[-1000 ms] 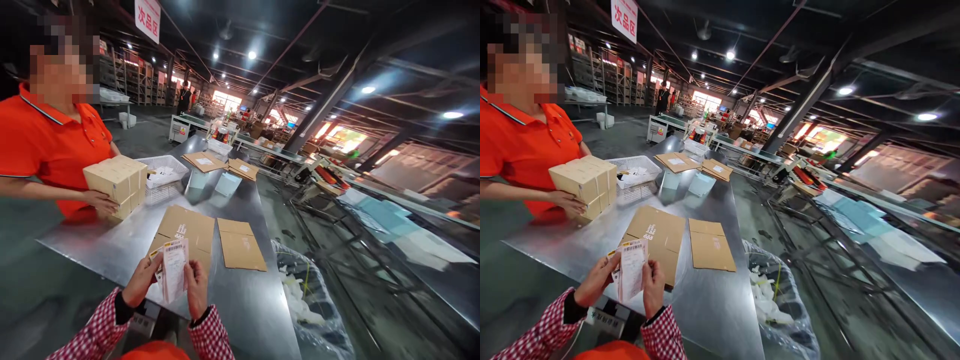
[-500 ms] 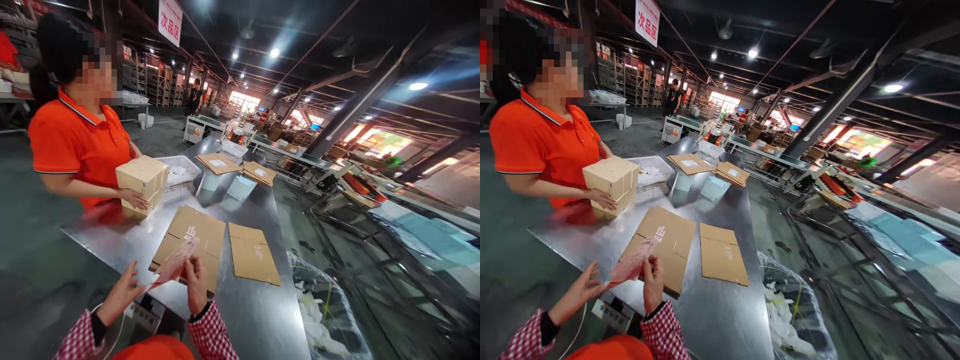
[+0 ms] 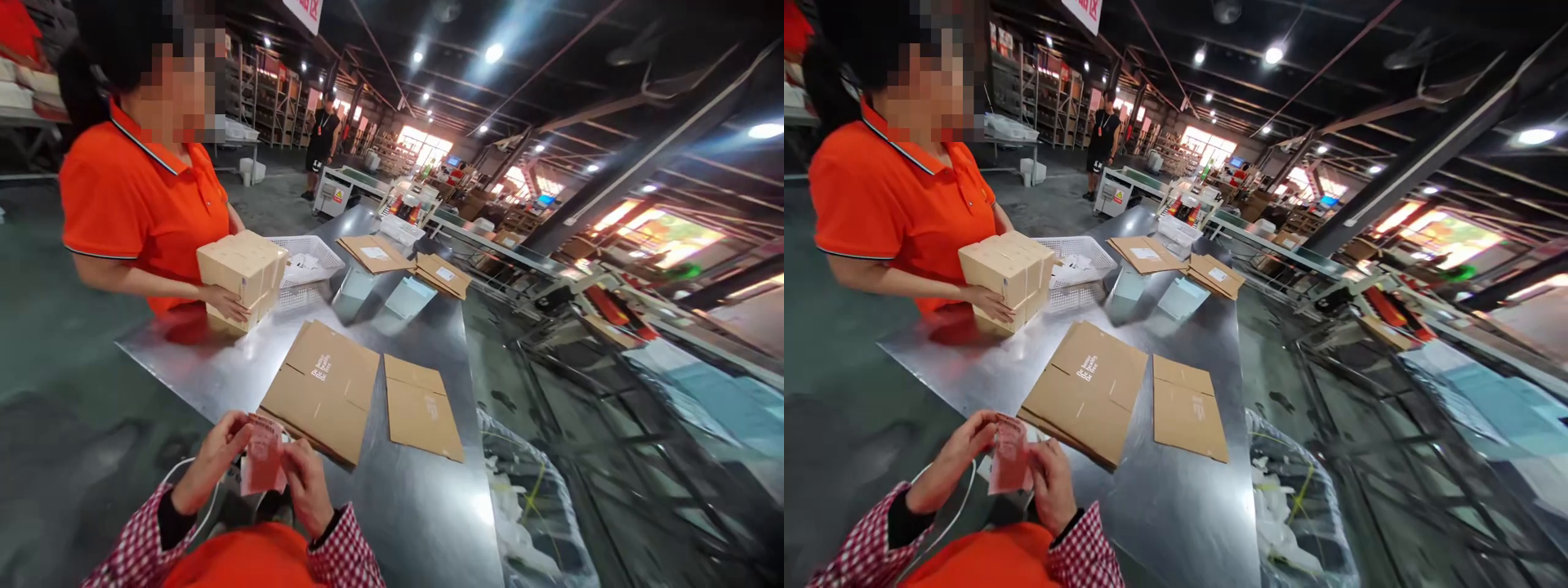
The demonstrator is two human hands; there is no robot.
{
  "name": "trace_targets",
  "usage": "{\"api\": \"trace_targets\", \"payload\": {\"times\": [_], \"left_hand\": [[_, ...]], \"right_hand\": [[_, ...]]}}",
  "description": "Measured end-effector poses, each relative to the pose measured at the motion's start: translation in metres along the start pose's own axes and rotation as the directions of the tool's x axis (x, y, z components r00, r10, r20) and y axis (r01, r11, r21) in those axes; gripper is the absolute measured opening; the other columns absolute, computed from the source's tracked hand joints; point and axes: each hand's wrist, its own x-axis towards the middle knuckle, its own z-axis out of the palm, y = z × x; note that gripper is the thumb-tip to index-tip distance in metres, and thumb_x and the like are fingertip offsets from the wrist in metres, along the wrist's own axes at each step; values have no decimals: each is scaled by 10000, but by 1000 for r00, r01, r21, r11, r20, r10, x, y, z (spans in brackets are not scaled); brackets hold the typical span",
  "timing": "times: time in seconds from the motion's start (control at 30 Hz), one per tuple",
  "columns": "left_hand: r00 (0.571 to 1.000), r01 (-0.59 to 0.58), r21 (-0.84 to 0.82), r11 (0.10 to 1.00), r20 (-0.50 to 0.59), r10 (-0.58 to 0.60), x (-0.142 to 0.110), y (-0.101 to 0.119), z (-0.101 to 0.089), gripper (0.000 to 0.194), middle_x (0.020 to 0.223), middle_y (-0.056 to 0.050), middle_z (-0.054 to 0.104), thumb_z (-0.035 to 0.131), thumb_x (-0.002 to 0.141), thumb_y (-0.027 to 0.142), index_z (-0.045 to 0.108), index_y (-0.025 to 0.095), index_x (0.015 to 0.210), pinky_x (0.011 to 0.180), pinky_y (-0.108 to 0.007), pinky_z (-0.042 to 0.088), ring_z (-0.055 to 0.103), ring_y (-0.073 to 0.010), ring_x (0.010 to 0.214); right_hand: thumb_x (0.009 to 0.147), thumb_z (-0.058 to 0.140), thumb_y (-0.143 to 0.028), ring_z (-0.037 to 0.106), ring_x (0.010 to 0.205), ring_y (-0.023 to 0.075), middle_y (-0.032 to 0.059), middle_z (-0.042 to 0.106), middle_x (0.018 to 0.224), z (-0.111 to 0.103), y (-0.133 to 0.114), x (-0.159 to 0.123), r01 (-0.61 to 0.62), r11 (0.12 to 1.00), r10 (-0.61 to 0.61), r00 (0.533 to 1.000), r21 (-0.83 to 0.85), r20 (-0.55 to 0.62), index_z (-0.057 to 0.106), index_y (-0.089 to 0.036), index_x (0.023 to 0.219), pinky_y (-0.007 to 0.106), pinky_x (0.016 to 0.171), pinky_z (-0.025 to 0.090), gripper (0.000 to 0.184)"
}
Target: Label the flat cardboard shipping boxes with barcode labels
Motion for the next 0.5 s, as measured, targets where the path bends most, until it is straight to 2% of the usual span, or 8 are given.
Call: {"api": "trace_targets", "payload": {"times": [0.1, 0.23, 0.27, 0.33, 0.37, 0.43, 0.47, 0.5], "left_hand": [[1000, 23, -34, 999, -6, -24, 1, -11, 0, 419, 812, -1, 594, 640, 811, 584, 553, 182, 891, 793, -321, 507, 590, -184, 812], [998, 65, -64, 996, 29, -64, 1, -15, 1, 440, 830, -6, 621, 662, 789, 581, 558, 180, 938, 753, -291, 485, 586, -184, 814], [995, 80, -79, 994, 57, -76, 0, -13, 1, 456, 853, -19, 643, 659, 784, 587, 564, 178, 960, 757, -296, 486, 597, -195, 831], [990, 85, -85, 993, 117, -75, 0, -10, 1, 452, 901, -37, 679, 674, 769, 569, 596, 172, 971, 787, -307, 490, 614, -217, 875], [988, 77, -71, 995, 139, -67, -1, -9, 1, 433, 912, -40, 691, 687, 761, 549, 619, 169, 958, 802, -310, 490, 618, -225, 895], [981, 74, -11, 997, 178, -71, -1, -9, 2, 393, 889, -39, 704, 708, 744, 513, 660, 161, 910, 793, -309, 492, 626, -232, 881], [978, 76, 32, 997, 194, -81, -1, -11, 3, 385, 859, -38, 706, 711, 737, 508, 676, 154, 886, 765, -308, 493, 629, -233, 849], [976, 73, 82, 994, 200, -88, -1, -13, 5, 381, 815, -38, 702, 709, 733, 510, 686, 147, 847, 726, -303, 490, 626, -230, 804]], "right_hand": [[951, 432, -342, 528, 793, 203, 53, 565, 814, -1, 7, -11, 27, 999, -24, 996, -44, 81, 734, -260, 1021, 329, 723, 418, 320], [925, 488, -411, 532, 791, 210, 60, 583, 808, -1, 6, -19, 25, 1000, -24, 996, -15, 83, 759, -258, 960, 350, 732, 437, 313], [912, 511, -449, 541, 813, 216, 63, 599, 820, -1, 3, -19, 3, 1000, -5, 996, 25, 87, 760, -257, 961, 362, 758, 445, 319], [859, 570, -552, 573, 895, 233, 75, 652, 928, -1, -7, -16, -96, 968, 71, 991, 234, 115, 731, -259, 1077, 391, 831, 461, 399], [821, 603, -597, 590, 933, 236, 79, 667, 1006, -1, -12, -13, -171, 908, 130, 983, 383, 130, 694, -262, 1157, 399, 858, 468, 484], [744, 681, -621, 627, 930, 222, 77, 677, 1095, -1, -21, -6, -288, 706, 271, 954, 647, 128, 638, -256, 1225, 384, 847, 491, 605], [707, 732, -590, 641, 887, 207, 71, 688, 1079, 0, -24, -2, -304, 618, 348, 933, 725, 95, 649, -245, 1175, 363, 813, 502, 588], [677, 776, -541, 644, 830, 190, 60, 704, 1028, 0, -25, 2, -297, 574, 415, 909, 763, 41, 669, -228, 1083, 338, 771, 505, 523]]}}
